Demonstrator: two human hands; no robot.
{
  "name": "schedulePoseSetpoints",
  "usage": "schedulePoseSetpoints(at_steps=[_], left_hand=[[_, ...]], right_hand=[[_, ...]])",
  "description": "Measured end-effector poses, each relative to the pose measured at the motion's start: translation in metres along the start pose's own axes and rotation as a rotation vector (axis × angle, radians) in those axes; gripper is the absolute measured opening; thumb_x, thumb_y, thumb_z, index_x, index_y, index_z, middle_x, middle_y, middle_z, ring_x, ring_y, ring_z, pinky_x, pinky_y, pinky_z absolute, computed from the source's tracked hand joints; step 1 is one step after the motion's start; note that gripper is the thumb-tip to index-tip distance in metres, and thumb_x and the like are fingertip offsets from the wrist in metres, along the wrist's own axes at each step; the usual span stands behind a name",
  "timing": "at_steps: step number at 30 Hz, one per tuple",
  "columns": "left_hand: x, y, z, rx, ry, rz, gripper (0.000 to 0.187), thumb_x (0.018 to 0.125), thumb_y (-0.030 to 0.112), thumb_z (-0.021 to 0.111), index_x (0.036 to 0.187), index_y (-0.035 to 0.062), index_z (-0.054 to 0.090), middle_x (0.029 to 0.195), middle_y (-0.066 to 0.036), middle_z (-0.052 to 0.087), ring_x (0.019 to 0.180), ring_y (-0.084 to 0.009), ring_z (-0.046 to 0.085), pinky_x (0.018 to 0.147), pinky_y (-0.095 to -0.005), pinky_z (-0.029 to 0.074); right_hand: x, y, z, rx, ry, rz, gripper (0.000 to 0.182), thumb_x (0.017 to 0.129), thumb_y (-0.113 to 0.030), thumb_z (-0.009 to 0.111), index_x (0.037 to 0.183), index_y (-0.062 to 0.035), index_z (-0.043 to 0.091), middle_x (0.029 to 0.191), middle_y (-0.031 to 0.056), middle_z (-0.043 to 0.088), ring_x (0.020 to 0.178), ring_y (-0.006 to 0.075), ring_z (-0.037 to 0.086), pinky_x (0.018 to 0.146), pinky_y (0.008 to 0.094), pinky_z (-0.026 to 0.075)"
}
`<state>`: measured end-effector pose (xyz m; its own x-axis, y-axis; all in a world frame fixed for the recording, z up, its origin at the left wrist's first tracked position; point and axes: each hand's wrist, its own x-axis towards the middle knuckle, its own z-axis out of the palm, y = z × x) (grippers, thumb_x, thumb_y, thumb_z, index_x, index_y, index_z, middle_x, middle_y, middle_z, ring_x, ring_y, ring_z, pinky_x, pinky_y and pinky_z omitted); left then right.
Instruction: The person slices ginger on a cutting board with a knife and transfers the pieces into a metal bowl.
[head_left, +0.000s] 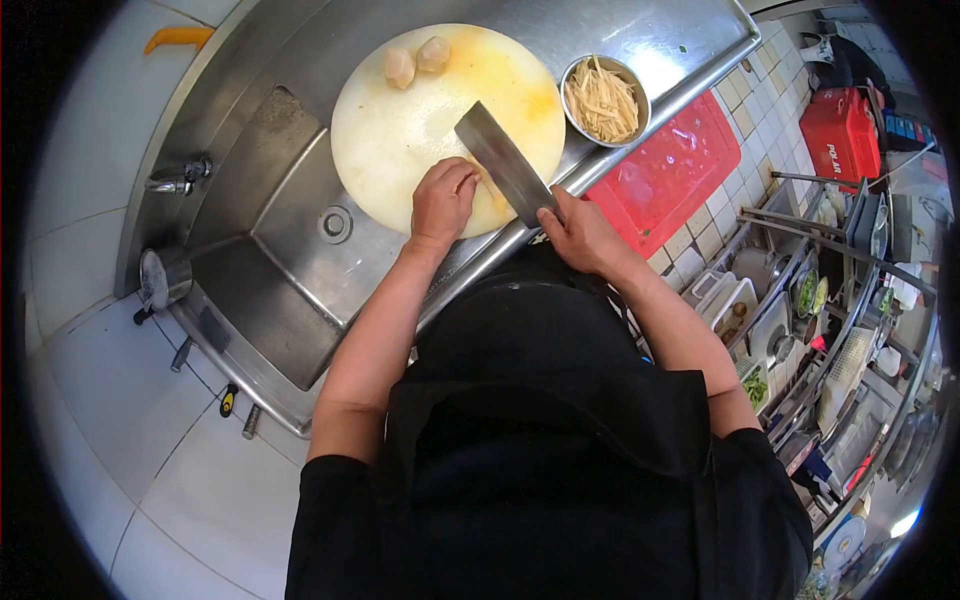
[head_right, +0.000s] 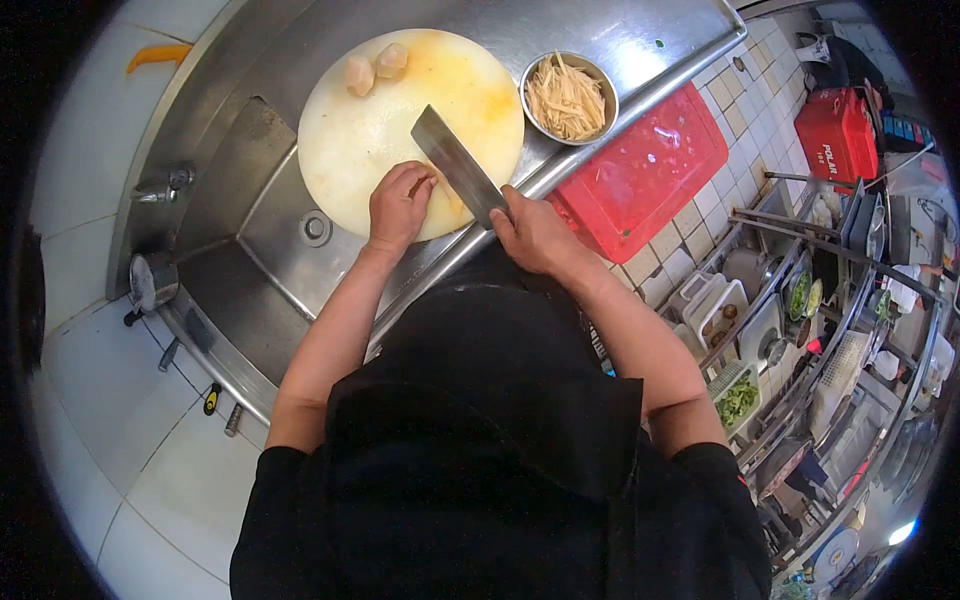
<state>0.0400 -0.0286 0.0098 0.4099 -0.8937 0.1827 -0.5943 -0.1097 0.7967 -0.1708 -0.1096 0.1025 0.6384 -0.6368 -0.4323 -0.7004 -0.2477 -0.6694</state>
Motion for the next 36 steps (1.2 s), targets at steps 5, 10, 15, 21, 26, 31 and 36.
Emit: schedulePoseSetpoints(at_steps=[5, 10, 15, 21, 26, 31, 36], left_hand=[[0.0, -0.001, 0.001, -0.021, -0.007, -0.017, 0.01, 0.087, 0.011, 0.071, 0.093, 0.0038, 0.073, 0.101, -0.01, 0.072, 0.095, -0.0297, 0.068, 0.084, -0.0378, 0.055], [0.0, 0.002, -0.001, -0.018, -0.002, -0.013, 0.009, 0.088, 0.011, 0.071, 0.093, 0.0041, 0.073, 0.101, -0.01, 0.072, 0.095, -0.0295, 0.068, 0.084, -0.0375, 0.055], [0.001, -0.001, -0.001, 0.011, 0.004, 0.009, 0.01, 0.087, 0.012, 0.072, 0.094, 0.0045, 0.074, 0.101, -0.009, 0.072, 0.093, -0.0279, 0.069, 0.083, -0.0359, 0.055], [0.0, -0.005, 0.003, 0.033, 0.033, 0.059, 0.011, 0.087, 0.013, 0.073, 0.094, 0.0053, 0.074, 0.1, -0.008, 0.072, 0.092, -0.0266, 0.069, 0.081, -0.0347, 0.055], [0.001, -0.001, 0.0, 0.003, -0.016, 0.0, 0.009, 0.087, 0.01, 0.071, 0.094, 0.0044, 0.074, 0.103, -0.01, 0.072, 0.097, -0.029, 0.068, 0.086, -0.0371, 0.054], [0.001, -0.002, -0.001, -0.008, -0.012, 0.003, 0.009, 0.087, 0.01, 0.071, 0.094, 0.0044, 0.074, 0.102, -0.01, 0.072, 0.097, -0.0293, 0.067, 0.087, -0.0373, 0.054], [-0.001, 0.0, -0.006, -0.047, -0.03, -0.012, 0.011, 0.086, 0.011, 0.072, 0.094, 0.0042, 0.074, 0.102, -0.011, 0.072, 0.098, -0.0303, 0.067, 0.087, -0.038, 0.054]], right_hand=[[0.004, 0.001, -0.004, -0.05, -0.011, -0.004, 0.032, 0.102, -0.022, 0.054, 0.121, 0.0032, 0.055, 0.092, 0.0316, 0.066, 0.091, 0.0491, 0.065, 0.078, 0.0519, 0.05], [0.007, -0.002, -0.008, -0.045, -0.037, -0.003, 0.031, 0.101, -0.025, 0.052, 0.109, 0.0056, 0.054, 0.092, 0.0359, 0.065, 0.096, 0.0522, 0.063, 0.083, 0.0577, 0.048], [0.011, -0.002, -0.01, -0.036, -0.047, -0.007, 0.031, 0.101, -0.025, 0.052, 0.107, 0.0058, 0.054, 0.093, 0.0361, 0.064, 0.096, 0.0526, 0.063, 0.083, 0.0573, 0.048], [0.016, -0.006, -0.009, -0.067, -0.058, -0.007, 0.031, 0.1, -0.024, 0.052, 0.106, 0.006, 0.054, 0.093, 0.0361, 0.064, 0.096, 0.0529, 0.062, 0.084, 0.0571, 0.047], [0.018, -0.015, -0.01, -0.115, -0.057, -0.001, 0.03, 0.1, -0.024, 0.052, 0.106, 0.0056, 0.054, 0.094, 0.0359, 0.064, 0.097, 0.0528, 0.062, 0.085, 0.057, 0.047], [0.02, -0.021, -0.007, -0.145, -0.066, 0.027, 0.03, 0.1, -0.024, 0.051, 0.107, 0.0054, 0.054, 0.095, 0.0359, 0.065, 0.098, 0.0526, 0.063, 0.087, 0.0568, 0.048], [0.02, -0.022, -0.003, -0.132, -0.063, 0.054, 0.031, 0.1, -0.024, 0.051, 0.107, 0.0058, 0.054, 0.096, 0.0368, 0.064, 0.1, 0.0527, 0.062, 0.088, 0.0568, 0.047]])
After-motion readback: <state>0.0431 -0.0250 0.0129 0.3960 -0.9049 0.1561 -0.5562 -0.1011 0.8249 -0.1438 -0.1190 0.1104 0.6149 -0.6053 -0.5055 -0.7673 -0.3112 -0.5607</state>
